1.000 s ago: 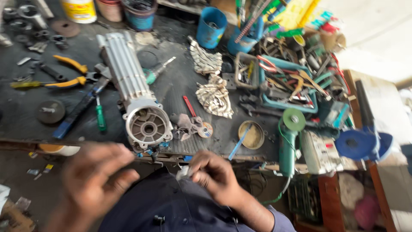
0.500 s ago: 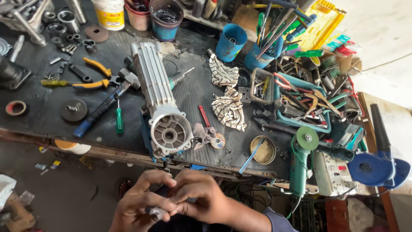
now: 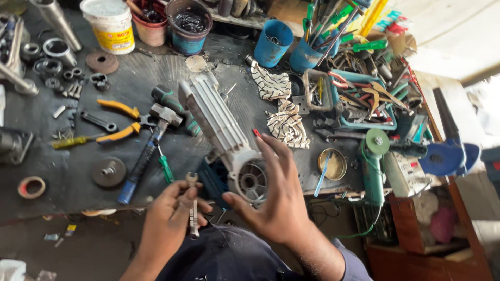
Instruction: The person holds a finned aluminum engine component on the workbench and uses a combination spanner to loosen and tighten bolts along its edge, repositioning the spanner on successive fasteners while steadying the part with the other hand.
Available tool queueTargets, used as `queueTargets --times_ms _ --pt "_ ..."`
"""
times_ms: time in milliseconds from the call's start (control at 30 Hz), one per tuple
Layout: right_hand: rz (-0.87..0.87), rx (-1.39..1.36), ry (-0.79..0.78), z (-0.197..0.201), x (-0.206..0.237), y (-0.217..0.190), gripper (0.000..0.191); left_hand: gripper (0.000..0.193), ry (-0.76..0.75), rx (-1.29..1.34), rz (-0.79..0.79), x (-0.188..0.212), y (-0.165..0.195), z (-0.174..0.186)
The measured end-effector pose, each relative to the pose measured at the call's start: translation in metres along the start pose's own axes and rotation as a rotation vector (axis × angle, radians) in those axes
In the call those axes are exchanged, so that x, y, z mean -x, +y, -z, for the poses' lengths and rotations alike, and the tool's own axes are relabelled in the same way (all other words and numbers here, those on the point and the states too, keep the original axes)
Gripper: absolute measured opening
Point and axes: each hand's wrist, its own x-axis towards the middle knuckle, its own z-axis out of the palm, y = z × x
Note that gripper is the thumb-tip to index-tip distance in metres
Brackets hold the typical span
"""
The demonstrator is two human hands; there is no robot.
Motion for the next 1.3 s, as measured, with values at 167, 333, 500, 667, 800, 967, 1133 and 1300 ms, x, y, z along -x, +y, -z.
queueTargets --times_ms 167,333,500,667,800,967,1133,1300 --pt "-0.102 0.268 -0.162 -0.019 -0.036 -0.020 0.098 0.034 -0.244 0.092 0.151 -0.026 0.020 0.009" --pt "-0.151 0.241 -0.238 -0.018 -0.042 -0.011 0.094 0.030 -0.308 0.122 0.226 -0.043 0.026 0.006" --pt "-0.095 0.210 -0.302 -0.010 -0.042 -0.003 0.093 0.027 -0.346 0.115 0.271 -0.047 0.024 0.000" --pt "-0.027 0.179 -0.374 -0.003 -0.049 0.005 0.095 0.027 -0.285 0.134 0.295 -0.042 0.023 -0.009" --pt "0.068 0.161 -0.385 0.003 -0.053 0.012 0.094 0.025 -0.191 0.166 0.331 -0.032 0.018 -0.016" --pt "0.103 0.097 -0.396 0.004 -0.055 0.015 0.095 0.027 -0.089 0.146 0.293 -0.024 0.024 -0.021" --pt "0.111 0.116 -0.380 0.002 -0.050 0.014 0.092 0.031 -0.024 -0.341 0.427 -0.032 0.075 -0.004" --pt "0.129 0.139 -0.352 -0.001 -0.043 0.012 0.092 0.036 -0.443 -0.923 0.460 -0.079 0.122 0.010"
